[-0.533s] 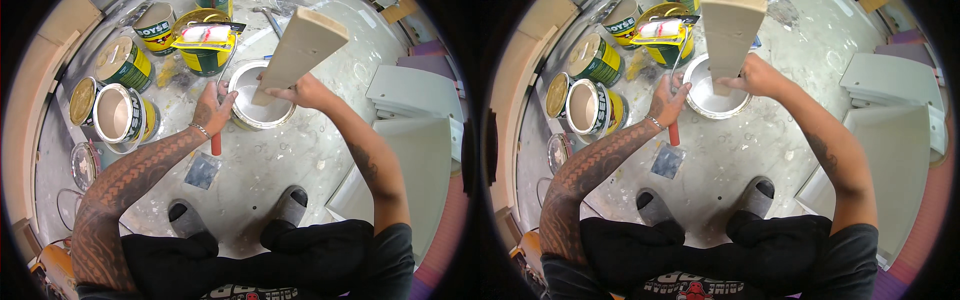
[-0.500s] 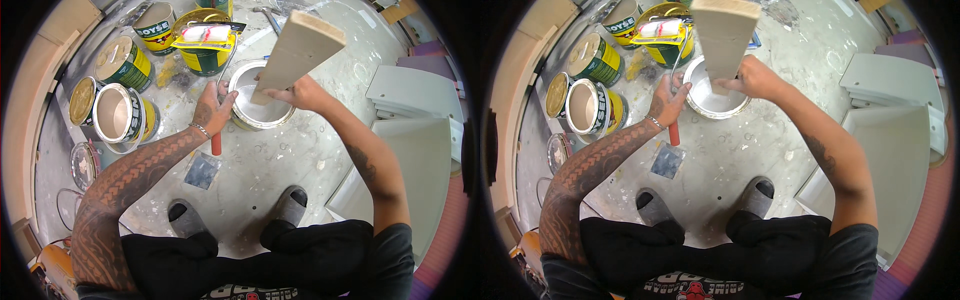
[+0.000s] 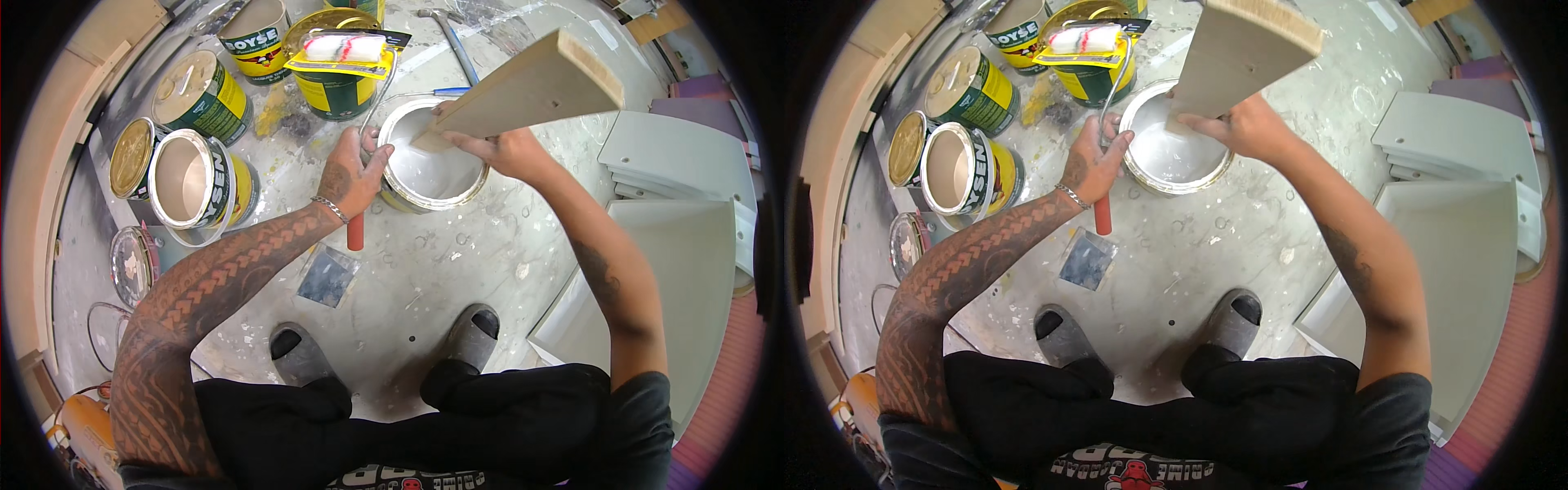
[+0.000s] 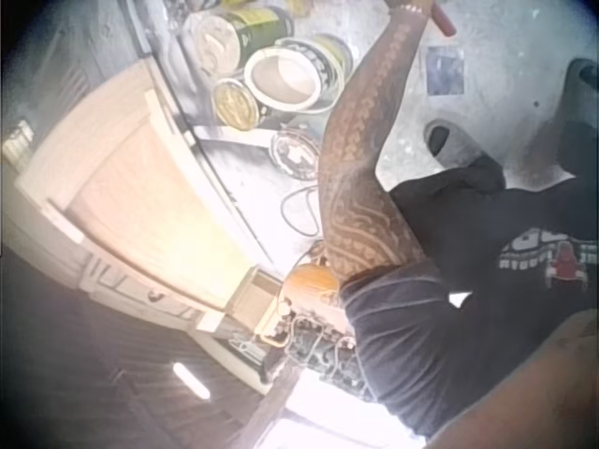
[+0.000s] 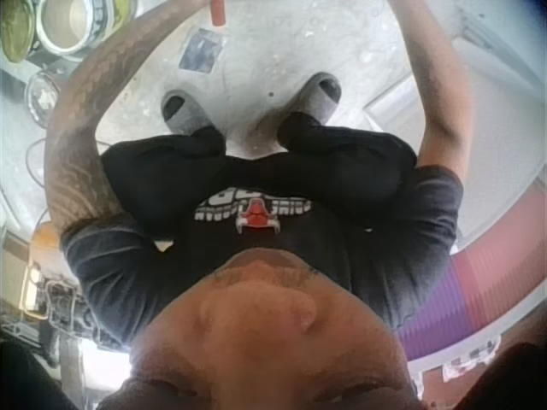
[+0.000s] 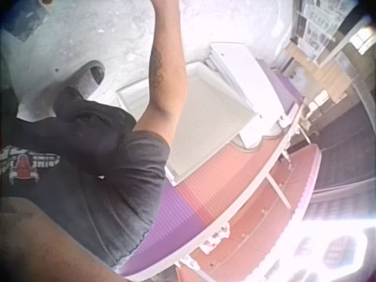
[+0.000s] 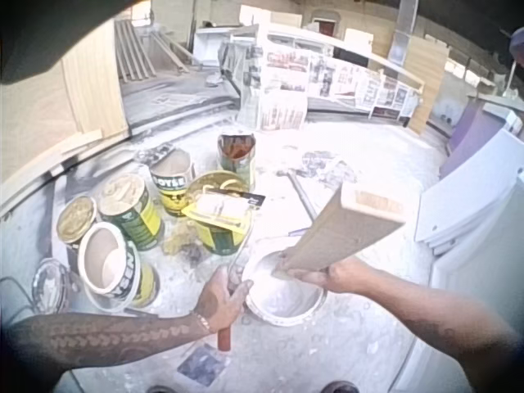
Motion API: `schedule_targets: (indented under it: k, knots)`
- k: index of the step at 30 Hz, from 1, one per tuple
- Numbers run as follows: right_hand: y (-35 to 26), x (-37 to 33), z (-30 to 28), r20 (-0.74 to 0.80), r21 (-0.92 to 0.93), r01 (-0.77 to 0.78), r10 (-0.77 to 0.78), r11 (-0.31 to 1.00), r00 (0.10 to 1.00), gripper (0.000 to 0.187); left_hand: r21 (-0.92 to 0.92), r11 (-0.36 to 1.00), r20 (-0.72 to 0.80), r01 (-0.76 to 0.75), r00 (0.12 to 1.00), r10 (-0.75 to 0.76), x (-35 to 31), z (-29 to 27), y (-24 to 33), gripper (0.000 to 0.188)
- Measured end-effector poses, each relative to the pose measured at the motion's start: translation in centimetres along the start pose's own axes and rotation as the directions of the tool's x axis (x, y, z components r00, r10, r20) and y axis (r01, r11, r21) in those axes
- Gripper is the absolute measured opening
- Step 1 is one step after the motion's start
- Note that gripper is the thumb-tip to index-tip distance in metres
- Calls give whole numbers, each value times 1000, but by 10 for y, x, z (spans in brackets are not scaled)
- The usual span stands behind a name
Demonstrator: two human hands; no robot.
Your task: The person pours paint from a large tin into a smaller bucket, stirs the paint with a wooden board, and wipes paint off a roller frame with a small piece of paper.
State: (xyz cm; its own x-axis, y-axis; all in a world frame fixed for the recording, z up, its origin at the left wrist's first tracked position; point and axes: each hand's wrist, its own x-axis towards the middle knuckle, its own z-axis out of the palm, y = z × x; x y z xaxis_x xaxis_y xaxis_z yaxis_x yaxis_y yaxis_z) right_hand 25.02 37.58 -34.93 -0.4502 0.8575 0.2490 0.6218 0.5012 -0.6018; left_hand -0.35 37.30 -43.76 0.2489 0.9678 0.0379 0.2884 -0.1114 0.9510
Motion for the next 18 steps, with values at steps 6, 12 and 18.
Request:
schedule_targets:
  k: [6, 12, 18]
  knots:
    - [-17, -5, 12, 125, 156, -80, 61, 985, 990, 33, -49, 991, 44, 123, 992, -121, -3, -2, 7, 29]
    - [-3, 1, -8, 145, -21, -2, 5, 1000, 989, 33, 99, 993, 7, -66, 998, 65, 3, 0, -12, 31]
    - [-21, 0, 7, 180, 31, -27, 21, 999, 983, 36, 62, 994, -39, -86, 995, 89, 1, -4, -17, 32]
